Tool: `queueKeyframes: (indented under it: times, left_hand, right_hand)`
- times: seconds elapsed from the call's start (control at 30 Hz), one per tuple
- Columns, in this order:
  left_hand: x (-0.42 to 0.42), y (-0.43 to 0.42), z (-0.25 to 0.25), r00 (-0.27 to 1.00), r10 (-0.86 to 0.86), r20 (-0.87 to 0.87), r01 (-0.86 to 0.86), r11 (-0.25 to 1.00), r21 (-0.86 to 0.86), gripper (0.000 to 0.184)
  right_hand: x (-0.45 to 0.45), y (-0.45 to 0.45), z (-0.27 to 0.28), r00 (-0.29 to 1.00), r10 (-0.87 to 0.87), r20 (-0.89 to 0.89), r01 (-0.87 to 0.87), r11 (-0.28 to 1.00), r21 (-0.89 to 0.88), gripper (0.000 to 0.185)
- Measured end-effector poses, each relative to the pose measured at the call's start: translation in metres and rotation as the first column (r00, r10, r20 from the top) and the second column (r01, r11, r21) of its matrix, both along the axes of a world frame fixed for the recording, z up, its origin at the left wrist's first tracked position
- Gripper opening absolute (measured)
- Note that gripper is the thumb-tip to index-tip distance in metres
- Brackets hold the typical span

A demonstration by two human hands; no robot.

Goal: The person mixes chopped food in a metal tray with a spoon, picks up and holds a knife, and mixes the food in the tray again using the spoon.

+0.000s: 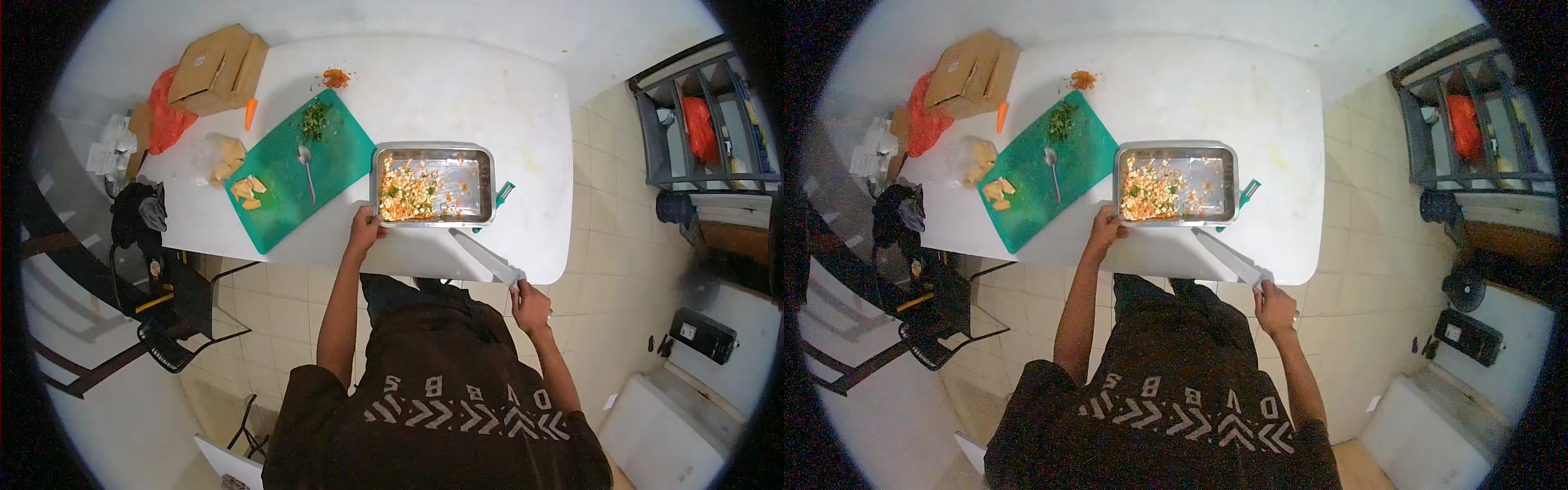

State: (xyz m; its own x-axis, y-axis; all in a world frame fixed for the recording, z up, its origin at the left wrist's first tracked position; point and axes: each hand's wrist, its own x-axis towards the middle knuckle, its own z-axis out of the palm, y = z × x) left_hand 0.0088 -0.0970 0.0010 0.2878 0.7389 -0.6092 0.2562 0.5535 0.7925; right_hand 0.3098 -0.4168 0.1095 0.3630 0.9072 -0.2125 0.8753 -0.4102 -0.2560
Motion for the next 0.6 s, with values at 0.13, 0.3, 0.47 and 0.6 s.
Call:
queueKeyframes:
  times: [0.13, 0.3, 0.47, 0.6]
  left_hand:
    - [0.0, -0.009, -0.001, 0.999, -0.007, -0.031, 0.007, 1.0, -0.002, 0.036]
    - [0.001, -0.025, -0.005, 0.999, 0.037, -0.026, -0.037, 0.999, 0.022, 0.034]
    - [0.007, -0.047, 0.004, 0.995, 0.033, -0.089, -0.03, 0.999, 0.031, 0.036]
    - [0.012, -0.061, -0.009, 0.998, 0.053, -0.037, -0.049, 0.995, 0.084, 0.036]
  right_hand:
    - [0.005, 0.011, 0.016, 0.98, -0.122, -0.158, 0.128, 0.991, 0.032, 0.029]
    - [0.004, 0.058, 0.011, 0.87, -0.189, -0.455, 0.147, 0.981, -0.126, 0.041]
    - [-0.007, 0.072, 0.015, 0.926, -0.121, -0.357, 0.057, 0.981, -0.185, 0.044]
    - [-0.014, 0.083, 0.025, 0.926, -0.016, -0.377, -0.091, 0.96, -0.264, 0.046]
